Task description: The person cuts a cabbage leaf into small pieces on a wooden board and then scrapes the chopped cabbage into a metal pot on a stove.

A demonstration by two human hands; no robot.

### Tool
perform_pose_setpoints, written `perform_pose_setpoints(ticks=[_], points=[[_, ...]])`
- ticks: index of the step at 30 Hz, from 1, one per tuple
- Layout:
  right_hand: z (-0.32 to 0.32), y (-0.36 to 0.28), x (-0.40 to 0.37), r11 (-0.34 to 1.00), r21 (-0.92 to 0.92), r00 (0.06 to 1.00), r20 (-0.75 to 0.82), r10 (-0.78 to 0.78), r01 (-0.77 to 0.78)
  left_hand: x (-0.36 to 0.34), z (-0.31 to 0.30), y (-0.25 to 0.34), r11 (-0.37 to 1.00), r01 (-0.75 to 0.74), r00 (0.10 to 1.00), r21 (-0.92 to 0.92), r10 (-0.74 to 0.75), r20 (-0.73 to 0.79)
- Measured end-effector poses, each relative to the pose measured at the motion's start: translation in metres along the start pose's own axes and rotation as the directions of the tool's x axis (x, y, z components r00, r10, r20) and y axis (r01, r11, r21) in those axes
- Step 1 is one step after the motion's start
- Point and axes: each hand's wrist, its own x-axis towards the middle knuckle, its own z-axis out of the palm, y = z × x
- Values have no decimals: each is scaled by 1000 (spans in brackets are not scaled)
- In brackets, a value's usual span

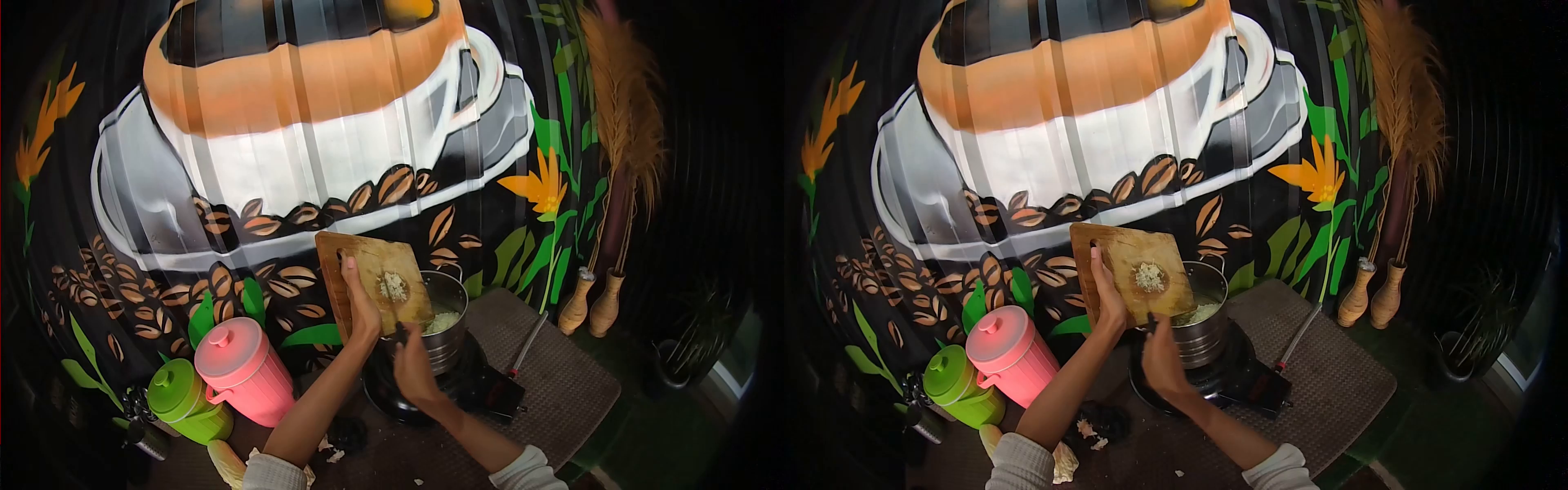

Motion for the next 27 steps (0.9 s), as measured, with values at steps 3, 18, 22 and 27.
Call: perform_pose_setpoints(ticks=[3,18,22,27], points=[[13,-11,-5,995,-97,999,52,-1,6,-9,11,13,998,-44,999,-41,43,-10],[-13,1,18,876,-432,940,153,305,-214,11,-14,-23,997,-19,997,73,14,79],[-17,-15,12,934,-322,966,151,210,-153,3,2,-11,996,-69,997,57,66,50],[-4,-22,15,952,-303,983,182,29,28,-15,19,29,991,45,999,-124,-48,-20]])
